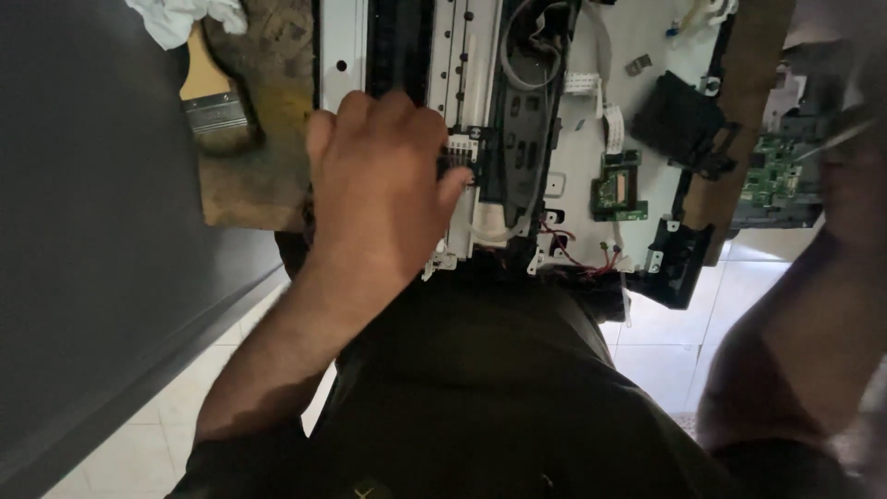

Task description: The person uses a screwdriver to remove screws from a disassembled electronic device, then detaches a black plastic component and a ribbon cable. The person continues to unscrew and reposition internal parts while handling wires and connectors.

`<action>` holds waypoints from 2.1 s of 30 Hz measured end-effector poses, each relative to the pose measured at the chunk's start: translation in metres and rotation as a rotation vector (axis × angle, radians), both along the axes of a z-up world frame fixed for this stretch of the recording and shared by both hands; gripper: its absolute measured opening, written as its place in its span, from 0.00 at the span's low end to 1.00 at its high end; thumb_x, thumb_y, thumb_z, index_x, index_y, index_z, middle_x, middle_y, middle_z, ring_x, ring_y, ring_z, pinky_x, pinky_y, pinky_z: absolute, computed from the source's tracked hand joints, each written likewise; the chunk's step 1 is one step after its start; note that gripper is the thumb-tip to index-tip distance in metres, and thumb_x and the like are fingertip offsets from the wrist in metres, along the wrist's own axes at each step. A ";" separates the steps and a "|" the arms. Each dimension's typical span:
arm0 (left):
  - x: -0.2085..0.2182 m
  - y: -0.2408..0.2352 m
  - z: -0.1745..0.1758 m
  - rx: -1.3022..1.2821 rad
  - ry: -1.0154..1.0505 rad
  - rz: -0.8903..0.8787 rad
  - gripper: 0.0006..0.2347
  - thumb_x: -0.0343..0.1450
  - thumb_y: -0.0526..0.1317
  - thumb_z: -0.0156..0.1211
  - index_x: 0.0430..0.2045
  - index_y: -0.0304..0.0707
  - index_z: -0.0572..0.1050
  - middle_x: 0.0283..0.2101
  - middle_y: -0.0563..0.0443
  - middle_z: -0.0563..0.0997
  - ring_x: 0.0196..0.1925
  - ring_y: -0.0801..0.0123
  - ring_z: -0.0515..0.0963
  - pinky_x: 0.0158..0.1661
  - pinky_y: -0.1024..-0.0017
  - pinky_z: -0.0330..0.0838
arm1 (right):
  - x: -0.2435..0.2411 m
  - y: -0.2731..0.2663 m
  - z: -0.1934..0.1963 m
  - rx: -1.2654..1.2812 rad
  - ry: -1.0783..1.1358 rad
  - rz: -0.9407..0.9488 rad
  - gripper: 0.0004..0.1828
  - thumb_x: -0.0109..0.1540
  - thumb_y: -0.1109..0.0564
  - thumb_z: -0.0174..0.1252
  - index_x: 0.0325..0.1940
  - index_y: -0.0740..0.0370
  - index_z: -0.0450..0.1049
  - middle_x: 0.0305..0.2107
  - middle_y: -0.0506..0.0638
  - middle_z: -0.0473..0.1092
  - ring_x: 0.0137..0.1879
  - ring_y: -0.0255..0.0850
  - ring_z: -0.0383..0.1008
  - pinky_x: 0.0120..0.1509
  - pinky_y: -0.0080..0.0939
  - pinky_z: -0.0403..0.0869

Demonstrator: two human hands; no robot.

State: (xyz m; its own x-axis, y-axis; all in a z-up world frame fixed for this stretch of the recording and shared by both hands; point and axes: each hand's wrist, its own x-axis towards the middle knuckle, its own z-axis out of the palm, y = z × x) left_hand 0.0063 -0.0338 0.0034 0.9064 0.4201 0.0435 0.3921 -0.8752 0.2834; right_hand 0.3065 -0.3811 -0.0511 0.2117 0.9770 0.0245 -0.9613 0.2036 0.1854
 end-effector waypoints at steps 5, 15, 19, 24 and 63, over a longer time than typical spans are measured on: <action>-0.002 -0.007 -0.001 0.026 -0.080 0.042 0.18 0.57 0.50 0.83 0.25 0.44 0.77 0.32 0.52 0.75 0.40 0.54 0.72 0.41 0.56 0.59 | -0.019 0.113 0.027 -0.214 -0.978 -0.008 0.42 0.65 0.58 0.74 0.80 0.64 0.63 0.74 0.63 0.64 0.69 0.54 0.78 0.71 0.42 0.85; -0.004 -0.006 0.000 0.057 -0.078 0.066 0.17 0.59 0.53 0.81 0.27 0.47 0.78 0.34 0.54 0.76 0.41 0.57 0.72 0.45 0.59 0.59 | -0.112 0.237 0.096 -0.834 -1.833 0.052 0.19 0.76 0.55 0.44 0.70 0.59 0.52 0.49 0.59 0.71 0.47 0.43 0.78 0.51 0.37 0.82; -0.003 -0.006 0.000 0.092 -0.070 0.066 0.17 0.60 0.55 0.80 0.26 0.47 0.80 0.34 0.55 0.77 0.42 0.57 0.74 0.48 0.59 0.60 | -0.109 0.236 0.088 -0.788 -1.902 0.057 0.20 0.77 0.57 0.44 0.71 0.62 0.51 0.50 0.63 0.72 0.47 0.47 0.79 0.51 0.38 0.82; -0.003 -0.005 0.003 0.063 -0.033 0.057 0.16 0.62 0.56 0.77 0.29 0.48 0.80 0.36 0.55 0.77 0.44 0.57 0.73 0.51 0.58 0.59 | -0.107 0.237 0.078 -0.758 -1.815 0.081 0.19 0.75 0.52 0.48 0.68 0.58 0.55 0.49 0.59 0.72 0.47 0.44 0.79 0.51 0.37 0.82; -0.003 -0.006 0.006 -0.031 -0.081 0.052 0.18 0.61 0.50 0.79 0.37 0.46 0.78 0.36 0.54 0.77 0.44 0.55 0.73 0.61 0.43 0.59 | -0.111 0.241 0.079 -0.783 -1.763 0.068 0.18 0.76 0.54 0.46 0.69 0.57 0.52 0.48 0.58 0.72 0.45 0.40 0.79 0.49 0.33 0.82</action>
